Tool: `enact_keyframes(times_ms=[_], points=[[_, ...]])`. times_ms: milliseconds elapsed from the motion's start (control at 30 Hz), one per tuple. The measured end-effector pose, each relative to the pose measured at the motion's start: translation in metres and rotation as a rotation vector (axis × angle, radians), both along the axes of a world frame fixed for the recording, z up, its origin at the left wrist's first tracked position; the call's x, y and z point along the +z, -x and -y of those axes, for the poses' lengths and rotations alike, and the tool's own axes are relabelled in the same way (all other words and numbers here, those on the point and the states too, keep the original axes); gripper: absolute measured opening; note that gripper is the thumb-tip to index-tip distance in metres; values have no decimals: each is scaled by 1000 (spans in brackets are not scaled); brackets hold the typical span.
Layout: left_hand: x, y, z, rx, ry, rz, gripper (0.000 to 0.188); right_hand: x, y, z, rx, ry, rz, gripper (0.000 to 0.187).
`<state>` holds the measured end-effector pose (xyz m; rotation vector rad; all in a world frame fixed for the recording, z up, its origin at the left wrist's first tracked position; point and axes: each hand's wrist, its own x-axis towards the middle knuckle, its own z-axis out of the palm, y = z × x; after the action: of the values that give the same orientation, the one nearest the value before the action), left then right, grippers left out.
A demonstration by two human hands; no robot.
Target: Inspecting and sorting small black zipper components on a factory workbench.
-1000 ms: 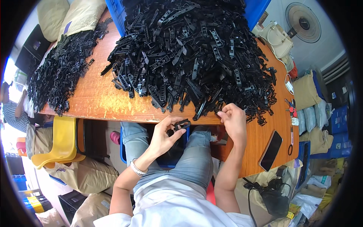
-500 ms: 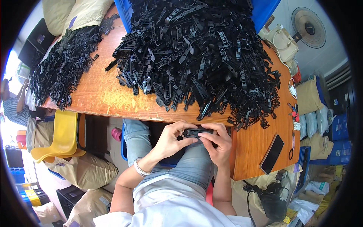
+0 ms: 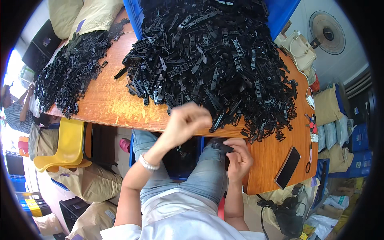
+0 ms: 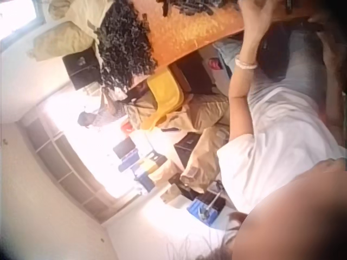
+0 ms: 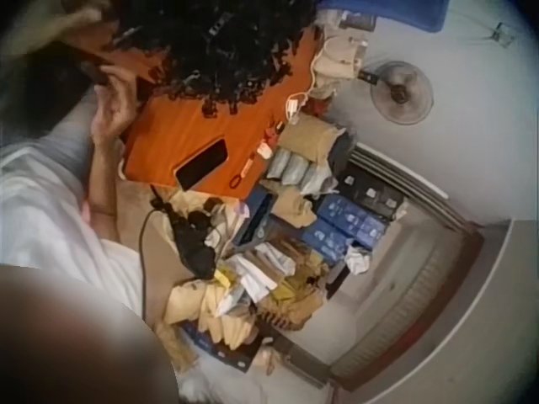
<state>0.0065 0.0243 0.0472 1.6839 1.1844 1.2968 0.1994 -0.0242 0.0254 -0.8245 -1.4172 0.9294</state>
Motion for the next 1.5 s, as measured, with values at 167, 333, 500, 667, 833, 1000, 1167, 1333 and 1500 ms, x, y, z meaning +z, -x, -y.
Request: enact_keyframes(times_ms=[167,333,500,667,833,1000,1167,1333,1500], points=[[19,13,-68,501,-480,-392,5,-10,-6,2,-70,124,-165,17],[14,20,-83,415,-661,-986,7,-12,-6,5,-4,198,-197,15],[8,27,-91,534,-656,-1078,9,-12,2,4,-1,229,-175,16],[3,21,-44,633,-524,-607,10,-18,11,-5,-103,360,-145,14],[-15,9,18,266,256,378,7,-20,16,-10,-9,330,-211,14],[-6,12,34,-96,580,476,26,-7,26,-11,22,320,-126,13],[-8,5,38,-30,646,460,35,-6,24,-5,-97,312,131,9],[-10,-4,43,53,663,373,46,2,30,1,-155,229,240,8],[-15,-8,44,-56,641,434,26,-9,20,1,-73,202,183,8]])
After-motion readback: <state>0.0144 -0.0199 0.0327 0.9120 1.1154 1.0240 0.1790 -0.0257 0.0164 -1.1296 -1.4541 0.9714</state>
